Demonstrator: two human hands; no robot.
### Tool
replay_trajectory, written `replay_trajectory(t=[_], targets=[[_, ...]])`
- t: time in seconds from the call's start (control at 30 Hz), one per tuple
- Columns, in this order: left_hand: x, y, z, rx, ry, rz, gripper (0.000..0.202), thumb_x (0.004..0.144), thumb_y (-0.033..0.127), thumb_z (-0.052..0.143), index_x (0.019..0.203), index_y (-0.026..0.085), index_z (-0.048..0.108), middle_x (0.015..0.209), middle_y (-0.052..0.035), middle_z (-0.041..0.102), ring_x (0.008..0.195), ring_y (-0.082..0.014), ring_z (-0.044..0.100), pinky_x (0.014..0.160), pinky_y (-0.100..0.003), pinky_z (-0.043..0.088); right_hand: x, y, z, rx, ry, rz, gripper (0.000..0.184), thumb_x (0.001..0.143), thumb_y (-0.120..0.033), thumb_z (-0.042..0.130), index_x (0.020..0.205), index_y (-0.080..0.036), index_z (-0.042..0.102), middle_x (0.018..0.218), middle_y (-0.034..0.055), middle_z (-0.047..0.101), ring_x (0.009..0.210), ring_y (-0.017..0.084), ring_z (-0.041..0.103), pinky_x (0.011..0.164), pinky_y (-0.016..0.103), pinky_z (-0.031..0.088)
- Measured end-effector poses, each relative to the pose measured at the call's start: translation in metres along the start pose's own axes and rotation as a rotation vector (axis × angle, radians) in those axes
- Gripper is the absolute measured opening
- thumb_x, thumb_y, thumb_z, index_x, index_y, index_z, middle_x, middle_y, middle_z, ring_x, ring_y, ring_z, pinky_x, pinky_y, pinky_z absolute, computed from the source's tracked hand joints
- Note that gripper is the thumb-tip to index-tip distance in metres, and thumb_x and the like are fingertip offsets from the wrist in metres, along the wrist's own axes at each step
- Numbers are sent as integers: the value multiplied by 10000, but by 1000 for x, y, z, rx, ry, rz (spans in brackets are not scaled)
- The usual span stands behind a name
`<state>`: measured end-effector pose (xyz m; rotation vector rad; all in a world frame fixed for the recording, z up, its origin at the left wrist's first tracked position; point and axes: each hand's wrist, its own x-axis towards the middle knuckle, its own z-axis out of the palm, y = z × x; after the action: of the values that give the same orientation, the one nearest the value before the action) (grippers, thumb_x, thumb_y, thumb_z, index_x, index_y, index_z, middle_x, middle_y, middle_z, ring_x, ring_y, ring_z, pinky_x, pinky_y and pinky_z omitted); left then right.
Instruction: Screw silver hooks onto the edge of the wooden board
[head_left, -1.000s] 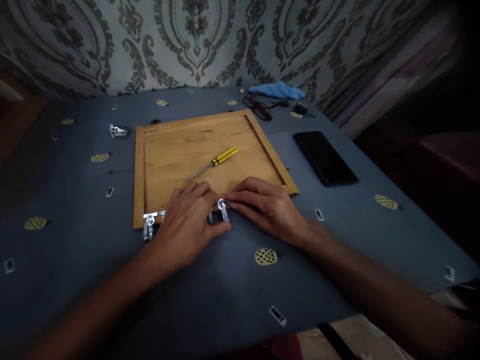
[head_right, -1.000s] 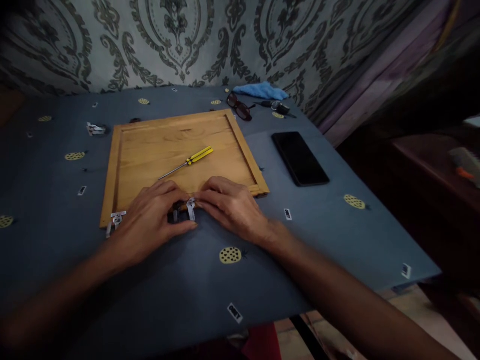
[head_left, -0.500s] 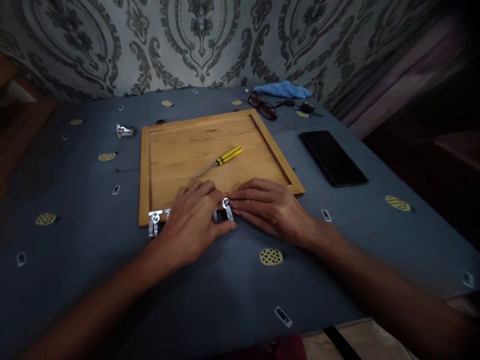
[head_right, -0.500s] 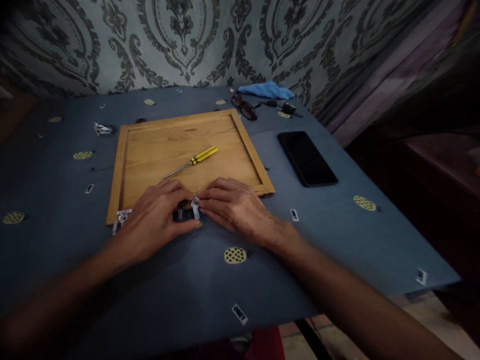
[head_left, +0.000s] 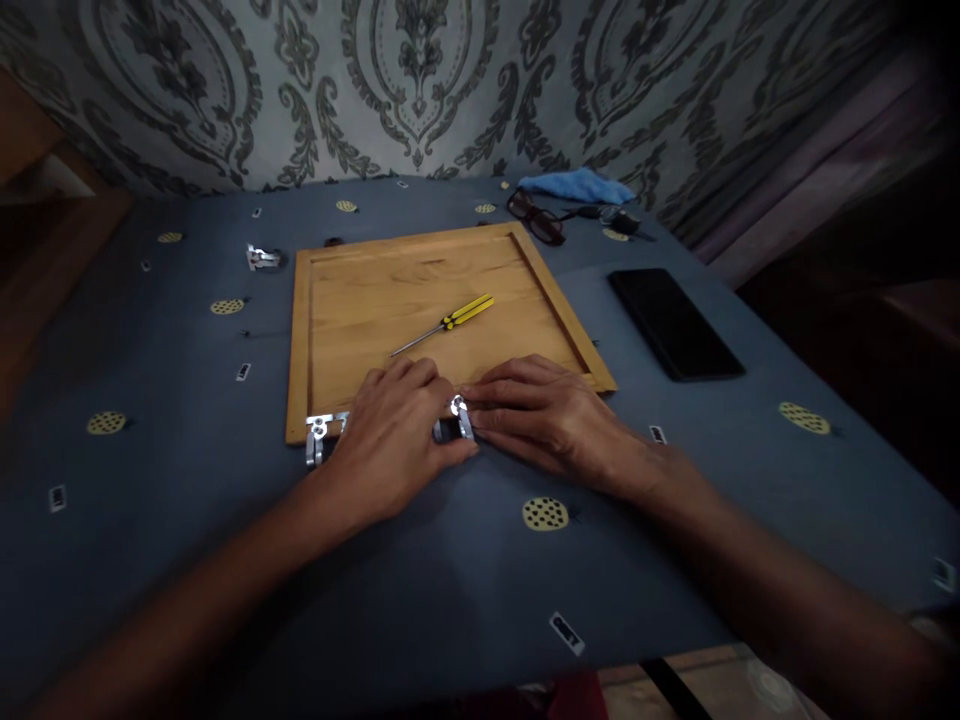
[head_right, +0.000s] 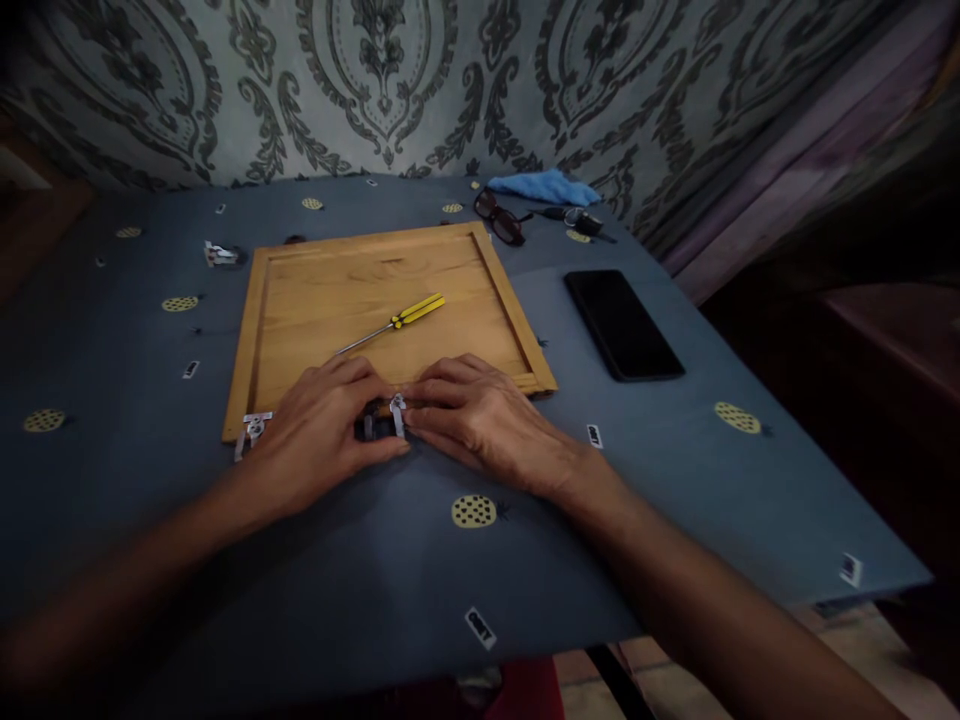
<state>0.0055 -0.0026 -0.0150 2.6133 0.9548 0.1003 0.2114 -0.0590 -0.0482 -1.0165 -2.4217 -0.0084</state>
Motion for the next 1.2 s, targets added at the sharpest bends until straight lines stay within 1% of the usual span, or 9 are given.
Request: replay_trajectory(t=[0.17, 0.27, 0.4, 0.53, 0.7, 0.87, 1.0, 1.2], targets=[[-3, -4, -2, 30, 37, 32, 385, 815, 454, 811, 1081, 198, 702, 1078, -47, 663, 1125, -294, 564, 921, -426, 441, 1, 0, -3, 19, -32, 23, 177, 1005, -256, 577, 1054, -199, 737, 1106, 85, 782, 1023, 226, 682, 876, 423, 546], [-7, -9, -5, 42, 70, 40, 417, 785, 497, 824, 1032, 190, 688, 1064, -46, 671, 1105, -292, 556, 903, -422, 442, 1, 0, -3, 22, -43, 22, 176, 1006, -263, 576, 1033, -194, 736, 1107, 76, 782, 1021, 223, 677, 878, 414, 536], [-12, -12, -7, 17, 111, 17, 407, 780, 519, 819, 988, 195, 686, 1046, -42, 674, 1062, -283, 562, 866, -417, 449, 1, 1, -2, 21, -29, 11, 173, 1005, -261, 581, 1014, -177, 733, 1102, 70, 780, 1010, 225, 666, 872, 412, 530], [-13, -8, -3, 1, 113, 14, 390, 791, 499, 817, 1004, 198, 688, 1071, -49, 672, 1071, -285, 565, 879, -420, 457, 0, 1, -2, 33, -38, 17, 179, 1006, -269, 580, 1022, -179, 735, 1110, 73, 777, 1023, 227, 664, 875, 415, 529], [-13, -4, 5, 48, 142, 54, 392, 825, 486, 789, 1061, 191, 684, 1091, -61, 666, 1099, -295, 558, 918, -446, 458, 0, 1, -3, 51, -49, 31, 190, 1009, -270, 573, 1050, -175, 732, 1105, 78, 775, 1034, 229, 663, 892, 418, 526], [-13, -2, 5, 70, 129, 46, 384, 855, 496, 753, 1078, 188, 695, 1102, -67, 674, 1111, -298, 551, 934, -455, 446, 0, 0, -2, 55, -36, 28, 183, 1002, -269, 585, 1048, -169, 732, 1098, 86, 776, 1027, 228, 663, 887, 419, 532], [-11, 2, 3, 78, 84, 25, 391, 875, 488, 732, 1112, 179, 698, 1122, -74, 670, 1118, -301, 551, 948, -461, 436, 0, 0, -2, 52, -49, 39, 189, 1005, -275, 578, 1048, -181, 735, 1111, 83, 776, 1028, 231, 663, 884, 428, 535], [-9, 5, 3, 107, 46, 5, 353, 890, 469, 719, 1085, 174, 710, 1103, -82, 665, 1096, -299, 565, 928, -450, 436, -1, 1, -2, 54, -43, 32, 191, 1003, -282, 584, 1063, -175, 730, 1101, 82, 775, 1032, 235, 657, 882, 427, 535]])
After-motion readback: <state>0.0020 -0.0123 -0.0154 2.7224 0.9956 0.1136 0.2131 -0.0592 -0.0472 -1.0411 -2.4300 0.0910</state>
